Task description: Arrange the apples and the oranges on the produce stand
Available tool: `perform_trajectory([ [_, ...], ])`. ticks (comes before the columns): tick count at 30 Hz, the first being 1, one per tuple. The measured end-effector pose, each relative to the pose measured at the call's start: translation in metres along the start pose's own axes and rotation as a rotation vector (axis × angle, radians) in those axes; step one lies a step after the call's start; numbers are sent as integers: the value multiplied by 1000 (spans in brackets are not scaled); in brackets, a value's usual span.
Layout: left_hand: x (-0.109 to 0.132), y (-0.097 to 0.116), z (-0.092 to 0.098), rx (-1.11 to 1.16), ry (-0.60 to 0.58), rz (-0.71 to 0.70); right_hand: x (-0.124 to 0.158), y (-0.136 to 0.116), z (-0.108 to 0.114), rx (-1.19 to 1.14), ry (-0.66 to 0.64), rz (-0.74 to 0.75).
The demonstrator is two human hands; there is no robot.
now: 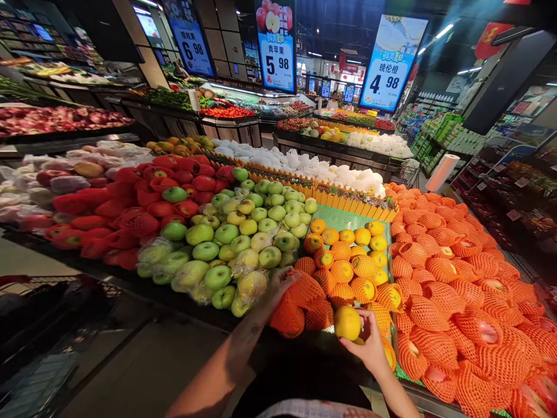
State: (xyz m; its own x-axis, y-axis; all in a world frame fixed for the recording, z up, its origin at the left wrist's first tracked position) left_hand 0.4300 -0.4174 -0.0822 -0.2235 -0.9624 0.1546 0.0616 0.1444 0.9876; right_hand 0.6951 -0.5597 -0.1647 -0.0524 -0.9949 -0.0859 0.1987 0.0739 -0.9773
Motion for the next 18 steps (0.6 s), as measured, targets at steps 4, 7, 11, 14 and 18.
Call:
perform_trajectory([
  [4, 5, 17, 27, -592, -164, -122, 0, 11, -9, -6, 15, 23],
  [7, 16, -8, 26, -994, -276, 47, -3, 13, -20, -153, -7, -64],
  [11, 34, -54, 3, -1149, -274, 61, -9, 10, -31, -601, 6, -407],
  [14, 44, -75, -21, -1115, -395, -142, -16, -1, -33, -861, -49, -618],
  [18, 44, -96, -57, -1129, -595, -305, -27, -18, -26, -981, -8, -628],
])
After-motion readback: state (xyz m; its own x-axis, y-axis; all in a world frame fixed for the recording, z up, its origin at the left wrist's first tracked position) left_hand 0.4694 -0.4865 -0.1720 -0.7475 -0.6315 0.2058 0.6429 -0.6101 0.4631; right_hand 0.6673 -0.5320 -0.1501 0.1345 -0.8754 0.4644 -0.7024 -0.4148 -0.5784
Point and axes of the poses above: each hand's wrist, its own x-axis away from the middle knuckle, its own z-axis out of the back of the hand, y = z × x, the point moved 2 cm from there along -x, towards the middle knuckle, and after that the axes turned 6 degrees about -y, right-handed, at the moved point
